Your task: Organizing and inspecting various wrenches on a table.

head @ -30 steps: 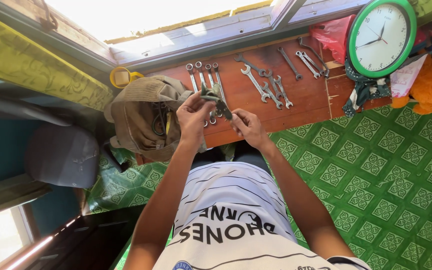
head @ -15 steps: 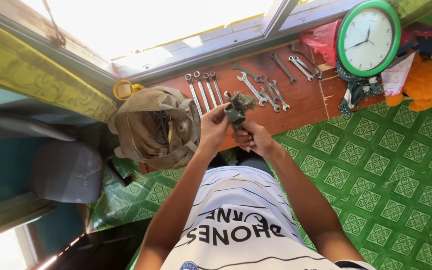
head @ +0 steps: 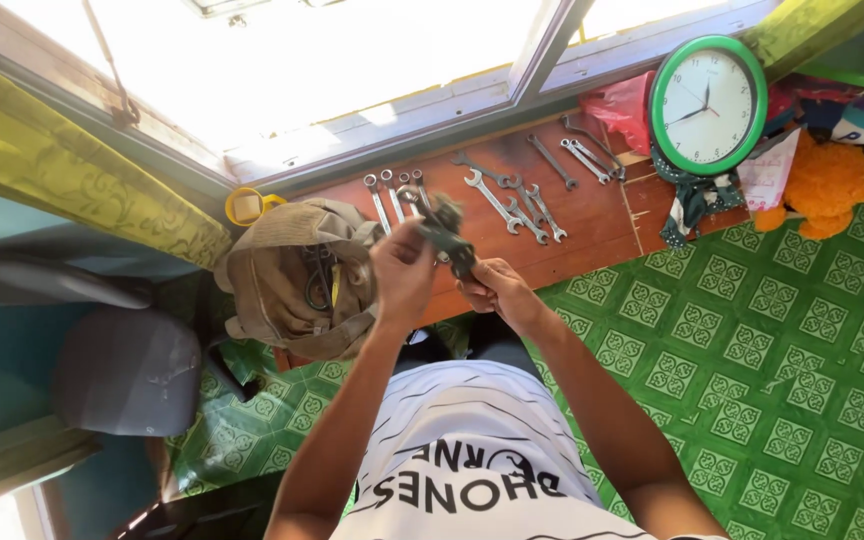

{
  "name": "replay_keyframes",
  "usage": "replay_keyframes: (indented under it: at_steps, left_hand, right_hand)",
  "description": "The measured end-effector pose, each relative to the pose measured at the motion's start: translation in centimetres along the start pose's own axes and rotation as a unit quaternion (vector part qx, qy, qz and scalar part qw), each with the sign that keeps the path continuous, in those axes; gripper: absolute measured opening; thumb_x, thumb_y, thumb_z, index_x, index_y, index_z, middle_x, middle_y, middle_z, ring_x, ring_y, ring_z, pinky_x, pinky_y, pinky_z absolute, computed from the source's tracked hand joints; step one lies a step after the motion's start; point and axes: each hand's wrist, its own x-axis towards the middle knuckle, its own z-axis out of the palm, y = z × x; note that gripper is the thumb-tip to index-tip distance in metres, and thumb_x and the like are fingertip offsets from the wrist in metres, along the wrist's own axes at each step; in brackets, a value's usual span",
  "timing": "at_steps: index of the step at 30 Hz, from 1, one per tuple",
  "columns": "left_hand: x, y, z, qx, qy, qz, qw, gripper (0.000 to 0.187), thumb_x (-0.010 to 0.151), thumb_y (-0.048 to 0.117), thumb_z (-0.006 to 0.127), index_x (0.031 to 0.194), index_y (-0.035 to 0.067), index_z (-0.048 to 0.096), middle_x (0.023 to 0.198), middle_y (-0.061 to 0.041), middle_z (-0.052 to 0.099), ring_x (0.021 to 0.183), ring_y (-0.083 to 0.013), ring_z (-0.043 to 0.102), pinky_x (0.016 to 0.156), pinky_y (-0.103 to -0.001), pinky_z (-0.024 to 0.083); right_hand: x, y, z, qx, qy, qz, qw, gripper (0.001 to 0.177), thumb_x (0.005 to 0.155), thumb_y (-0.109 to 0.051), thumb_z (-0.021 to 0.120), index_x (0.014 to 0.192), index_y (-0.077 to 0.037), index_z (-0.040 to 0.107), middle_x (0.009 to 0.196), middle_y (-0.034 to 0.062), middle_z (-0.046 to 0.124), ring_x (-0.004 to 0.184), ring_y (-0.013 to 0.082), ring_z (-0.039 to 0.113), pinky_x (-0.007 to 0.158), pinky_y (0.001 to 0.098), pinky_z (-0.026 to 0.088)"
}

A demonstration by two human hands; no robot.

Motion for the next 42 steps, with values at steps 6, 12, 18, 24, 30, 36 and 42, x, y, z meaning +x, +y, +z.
replay_keyframes:
  at_steps: [6, 12, 18, 24, 30, 36, 42]
  left_hand:
    - [1.2, 4.4, 0.6, -0.01, -0.029, 0.002, 1.0, 0.008, 0.097, -0.002, 0.068, 0.103, -0.002, 0.074, 0.087, -0.004, 0.076, 0.068, -0.0068, 0.068, 0.057, -0.023, 0.052]
    - [0.7, 1.6, 0.3, 0.027, -0.011, 0.016, 0.999, 0.01, 0.097, -0.004, 0.071, 0.104, -0.002, 0.077, 0.083, -0.003, 0.074, 0.069, -0.004, 0.064, 0.059, -0.02, 0.049]
    - [-0.9, 0.8, 2.0, -0.087, -0.16, -0.044, 0.982, 0.017, 0.091, -0.003, 0.072, 0.108, 0.001, 0.073, 0.098, -0.002, 0.076, 0.089, -0.0055, 0.071, 0.079, -0.023, 0.059]
    - [0.5, 3.4, -0.2, -0.041, -0.119, -0.052, 0.991, 0.012, 0.093, -0.002, 0.074, 0.105, 0.0, 0.074, 0.085, -0.004, 0.074, 0.07, -0.0064, 0.066, 0.059, -0.021, 0.05]
    - [-0.3, 2.1, -0.1, -0.062, -0.169, -0.03, 0.983, 0.014, 0.095, -0.002, 0.07, 0.108, 0.001, 0.073, 0.086, -0.001, 0.073, 0.071, -0.0028, 0.063, 0.057, -0.019, 0.048]
    - [-0.8, 3.4, 0.3, -0.074, -0.129, 0.015, 0.989, 0.01, 0.098, -0.001, 0.069, 0.107, -0.001, 0.071, 0.09, -0.001, 0.073, 0.081, -0.0038, 0.067, 0.068, -0.021, 0.053]
    - [-1.1, 3.2, -0.5, -0.058, -0.067, 0.002, 0.996, 0.008, 0.102, 0.001, 0.07, 0.109, -0.001, 0.072, 0.08, 0.0, 0.068, 0.066, -0.0037, 0.059, 0.054, -0.02, 0.043]
  right_hand:
    - [-0.5, -2.5, 3.0, -0.204, 0.12, -0.101, 0.966, 0.037, 0.109, -0.037, 0.05, 0.1, -0.004, 0.065, 0.076, -0.001, 0.06, 0.063, 0.0048, 0.048, 0.056, 0.0228, 0.042]
    - [-1.4, -0.7, 1.9, -0.164, 0.138, -0.118, 0.97, 0.036, 0.109, -0.031, 0.051, 0.1, -0.001, 0.067, 0.074, 0.0027, 0.065, 0.06, 0.0069, 0.056, 0.056, 0.0234, 0.047]
    - [-2.3, -2.2, 0.3, -0.013, 0.083, -0.066, 0.994, 0.035, 0.108, -0.029, 0.049, 0.096, 0.0, 0.065, 0.07, 0.0031, 0.06, 0.052, 0.0086, 0.047, 0.046, 0.0238, 0.034]
    - [-2.2, -0.4, -0.5, 0.064, -0.024, 0.042, 0.997, 0.051, 0.112, -0.041, 0.039, 0.093, -0.001, 0.064, 0.06, -0.0045, 0.041, 0.047, 0.0073, 0.038, 0.043, 0.0247, 0.026]
    - [-0.9, 1.2, -0.6, 0.122, -0.019, -0.003, 0.992, 0.047, 0.116, -0.04, 0.041, 0.094, -0.004, 0.062, 0.071, -0.0016, 0.047, 0.052, 0.0072, 0.033, 0.049, 0.0251, 0.026]
    - [-0.9, -1.7, 3.7, -0.062, 0.1, -0.084, 0.99, 0.043, 0.107, -0.042, 0.038, 0.108, -0.006, 0.062, 0.069, -0.0032, 0.048, 0.054, 0.0065, 0.037, 0.047, 0.0245, 0.027]
    - [-1.3, 2.8, 2.1, -0.185, 0.094, -0.142, 0.968, 0.04, 0.114, -0.035, 0.041, 0.095, -0.003, 0.056, 0.068, -0.0047, 0.038, 0.058, 0.0053, 0.031, 0.05, 0.0256, 0.025]
